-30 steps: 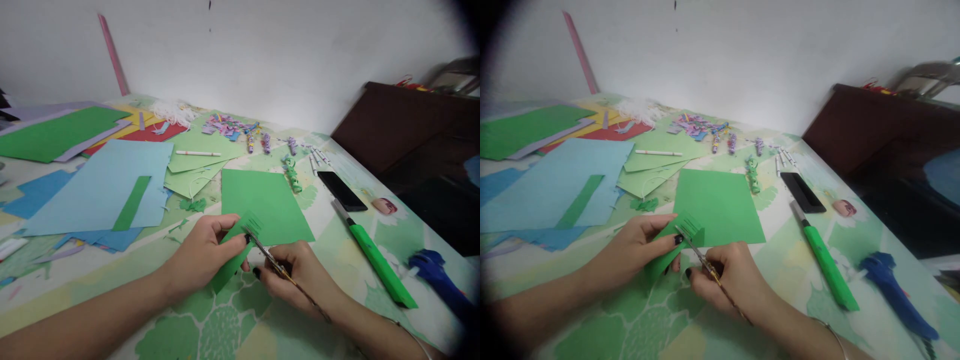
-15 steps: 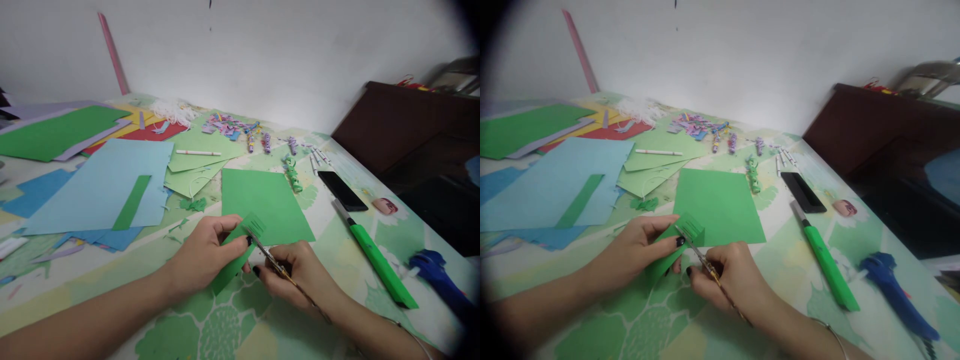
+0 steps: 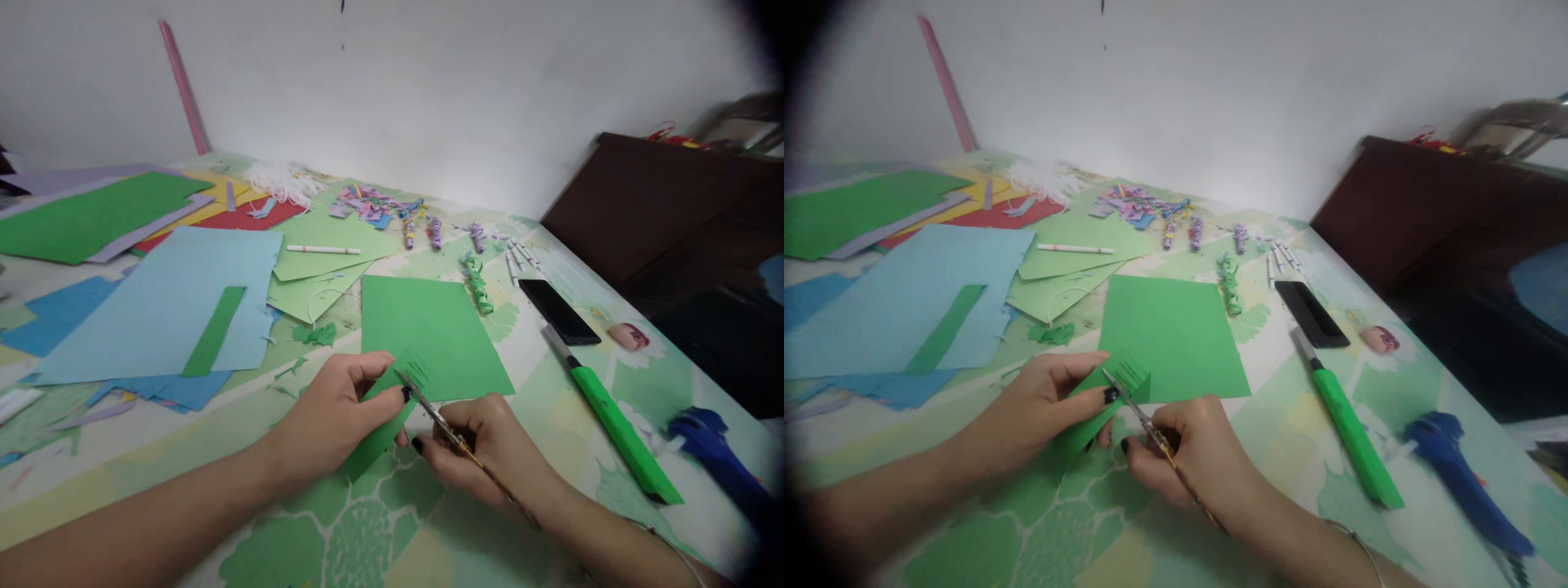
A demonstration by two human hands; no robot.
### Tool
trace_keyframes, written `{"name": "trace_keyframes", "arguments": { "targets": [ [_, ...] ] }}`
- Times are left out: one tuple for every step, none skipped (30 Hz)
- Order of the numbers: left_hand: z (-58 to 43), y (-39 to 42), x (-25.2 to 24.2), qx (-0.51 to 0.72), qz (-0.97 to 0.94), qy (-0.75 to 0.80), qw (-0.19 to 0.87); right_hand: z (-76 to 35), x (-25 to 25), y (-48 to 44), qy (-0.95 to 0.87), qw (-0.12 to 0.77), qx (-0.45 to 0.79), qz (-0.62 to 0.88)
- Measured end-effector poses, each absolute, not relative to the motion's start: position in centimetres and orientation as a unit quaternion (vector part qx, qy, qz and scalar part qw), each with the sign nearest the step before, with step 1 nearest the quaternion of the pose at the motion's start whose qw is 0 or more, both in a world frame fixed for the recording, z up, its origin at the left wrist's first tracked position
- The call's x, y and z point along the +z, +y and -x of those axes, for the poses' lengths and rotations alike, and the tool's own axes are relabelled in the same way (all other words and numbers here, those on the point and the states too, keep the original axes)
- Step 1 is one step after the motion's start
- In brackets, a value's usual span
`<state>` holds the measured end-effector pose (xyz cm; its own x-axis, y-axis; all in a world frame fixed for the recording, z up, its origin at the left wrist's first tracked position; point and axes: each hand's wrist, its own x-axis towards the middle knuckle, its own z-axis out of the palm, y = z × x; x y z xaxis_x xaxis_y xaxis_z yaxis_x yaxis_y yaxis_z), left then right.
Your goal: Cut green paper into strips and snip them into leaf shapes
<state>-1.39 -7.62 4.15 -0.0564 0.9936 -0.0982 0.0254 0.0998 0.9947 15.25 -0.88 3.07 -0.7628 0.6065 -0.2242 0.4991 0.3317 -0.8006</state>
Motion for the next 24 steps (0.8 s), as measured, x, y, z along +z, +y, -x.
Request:
{"name": "trace_keyframes", "arguments": {
  "targets": [
    [1.4,-7.7,4.1,0.481,-0.467,0.545,0.504,-15.3,3.0,-0.9,-0.813,0.06,0.468,0.341],
    [1.4,-7.7,4.1,0.48,-0.466,0.547,0.504,-15.4,2.9,-0.9,-0.811,0.06,0.468,0.345],
    [1.4,-7.7,4.1,0.478,-0.466,0.547,0.504,-15.4,2.8,-0.8,-0.809,0.056,0.47,0.348],
    [1.4,-7.8,4.1,0.478,-0.466,0.548,0.503,-15.5,2.7,-0.8,-0.807,0.052,0.474,0.349],
    [1.4,-7.8,4.1,0.479,-0.467,0.55,0.5,-15.6,2.6,-0.7,-0.804,0.048,0.48,0.347],
    [1.4,-7.8,4.1,0.479,-0.468,0.551,0.497,-15.6,2.6,-0.7,-0.803,0.047,0.486,0.343],
    [1.4,-7.8,4.1,0.479,-0.469,0.552,0.495,-15.7,2.5,-0.7,-0.803,0.048,0.489,0.337],
    [1.4,-7.8,4.0,0.48,-0.47,0.552,0.494,-15.7,2.5,-0.7,-0.805,0.051,0.488,0.333],
    [1.4,-7.8,4.0,0.48,-0.47,0.551,0.495,-15.6,2.5,-0.7,-0.808,0.054,0.484,0.331],
    [1.4,-7.7,4.0,0.48,-0.471,0.551,0.495,-15.6,2.6,-0.7,-0.811,0.055,0.479,0.331],
    [1.4,-7.7,4.0,0.48,-0.471,0.55,0.496,-15.5,2.6,-0.8,-0.812,0.054,0.477,0.333],
    [1.4,-7.7,4.1,0.481,-0.47,0.549,0.497,-15.5,2.7,-0.8,-0.812,0.054,0.475,0.336],
    [1.4,-7.7,4.1,0.483,-0.467,0.548,0.498,-15.4,2.8,-0.9,-0.81,0.052,0.475,0.34],
    [1.4,-7.7,4.1,0.484,-0.464,0.546,0.501,-15.4,2.8,-0.9,-0.807,0.051,0.478,0.343],
    [1.4,-7.7,4.1,0.486,-0.46,0.543,0.508,-15.3,2.9,-0.9,-0.804,0.048,0.482,0.344],
    [1.4,-7.7,4.1,0.486,-0.454,0.541,0.516,-15.3,3.0,-0.9,-0.803,0.047,0.483,0.347],
    [1.4,-7.7,4.2,0.485,-0.448,0.538,0.524,-15.3,3.1,-0.9,-0.802,0.043,0.484,0.348],
    [1.4,-7.7,4.1,0.483,-0.442,0.537,0.532,-15.3,3.2,-0.9,-0.801,0.038,0.487,0.347],
    [1.4,-7.7,4.1,0.48,-0.437,0.537,0.539,-15.3,3.4,-0.8,-0.799,0.033,0.49,0.347],
    [1.4,-7.8,4.1,0.477,-0.433,0.538,0.544,-15.2,3.5,-0.8,-0.797,0.028,0.491,0.349],
    [1.4,-7.8,4.1,0.474,-0.431,0.54,0.546,-15.2,3.7,-0.8,-0.796,0.024,0.492,0.352],
    [1.4,-7.8,4.1,0.473,-0.43,0.541,0.546,-15.2,3.9,-0.8,-0.795,0.021,0.492,0.353],
    [1.4,-7.9,4.0,0.473,-0.431,0.542,0.545,-15.2,4.0,-0.8,-0.797,0.021,0.491,0.352],
    [1.4,-7.9,4.0,0.473,-0.431,0.542,0.545,-15.2,4.1,-0.8,-0.799,0.024,0.488,0.35]
  ]
}}
